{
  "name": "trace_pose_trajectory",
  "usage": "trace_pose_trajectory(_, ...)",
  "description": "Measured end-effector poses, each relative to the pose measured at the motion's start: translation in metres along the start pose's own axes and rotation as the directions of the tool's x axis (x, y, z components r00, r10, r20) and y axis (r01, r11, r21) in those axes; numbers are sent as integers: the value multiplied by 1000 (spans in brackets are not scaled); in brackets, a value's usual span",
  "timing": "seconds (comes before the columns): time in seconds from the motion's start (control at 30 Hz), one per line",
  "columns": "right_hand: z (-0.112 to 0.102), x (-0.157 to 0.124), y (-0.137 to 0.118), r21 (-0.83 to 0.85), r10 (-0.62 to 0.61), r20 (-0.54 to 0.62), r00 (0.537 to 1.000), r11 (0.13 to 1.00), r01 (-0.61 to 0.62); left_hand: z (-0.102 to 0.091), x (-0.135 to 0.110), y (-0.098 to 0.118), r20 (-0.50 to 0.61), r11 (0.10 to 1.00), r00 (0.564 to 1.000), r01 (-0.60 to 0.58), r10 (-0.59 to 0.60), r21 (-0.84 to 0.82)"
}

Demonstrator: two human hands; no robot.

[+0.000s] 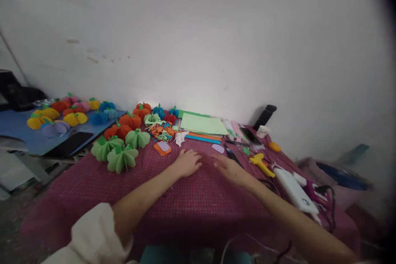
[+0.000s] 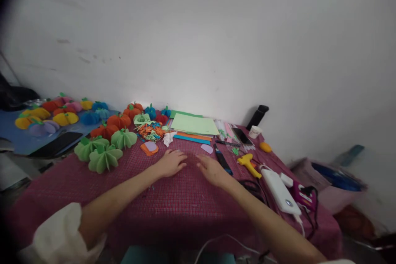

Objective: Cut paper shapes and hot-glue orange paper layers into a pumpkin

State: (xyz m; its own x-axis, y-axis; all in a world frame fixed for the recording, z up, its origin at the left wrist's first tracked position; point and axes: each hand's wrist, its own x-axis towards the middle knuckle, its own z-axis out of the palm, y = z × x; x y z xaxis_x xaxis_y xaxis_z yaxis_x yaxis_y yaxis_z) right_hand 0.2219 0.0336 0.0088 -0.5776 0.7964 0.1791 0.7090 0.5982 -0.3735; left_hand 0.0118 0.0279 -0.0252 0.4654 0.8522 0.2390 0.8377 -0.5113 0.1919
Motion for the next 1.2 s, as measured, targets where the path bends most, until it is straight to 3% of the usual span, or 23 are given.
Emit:
trace_pose_trajectory(0.1, 22, -34, 1, -6, 0, 19, 1000, 1000, 0, -5, -30, 14, 26, 999, 999, -39, 38, 28)
trace_pose_trajectory(0.2, 42, -47, -19, -20, -120, 28, 992, 992, 121, -3, -61, 26, 109, 992, 987, -122, 118, 33)
trace_pose_trajectory(0.33, 51, -43, -31, -39, -207, 148, 967, 976, 214, -5, -93, 22, 200, 997, 980, -34, 19, 72)
trace_pose_trajectory(0.4, 49, -37, -22, -96, -129, 138, 982, 985, 143, -10, -105, 14, 217, 995, 975, 26, -45, 93)
trace_pose_trajectory(0.53, 49, -30, -3, -181, 70, -13, 997, 981, -71, -17, -120, -1, 217, 982, 967, 103, -136, 157)
trace_pose_trajectory(0.67, 59, -29, -27, -155, 82, -54, 995, 984, -90, -20, -114, -3, 79, 941, 969, 205, -234, 270)
trace_pose_trajectory(0.73, 63, -30, -50, -100, -54, -9, 998, 994, 53, -24, -103, 1, 5, 927, 972, 222, -235, 303)
trace_pose_trajectory(0.8, 64, -30, -69, -12, -280, 69, 958, 960, 281, -28, -91, 8, -26, 932, 981, 193, -194, 306)
trace_pose_trajectory(0.87, 62, -31, -77, 32, -376, 95, 922, 927, 374, -29, -80, 16, -27, 944, 988, 150, -149, 294)
trace_pose_trajectory(0.93, 59, -31, -72, 14, -344, 77, 936, 939, 344, -26, -71, 26, -17, 956, 992, 126, -126, 266)
trace_pose_trajectory(1.03, 53, -36, -47, -65, -186, 40, 982, 980, 188, -13, -62, 39, 11, 978, 996, 83, -87, 194)
trace_pose_trajectory(1.2, 37, -56, -12, -179, -56, 9, 998, 982, 57, 6, -58, 50, 97, 995, 995, -1, -8, 96)
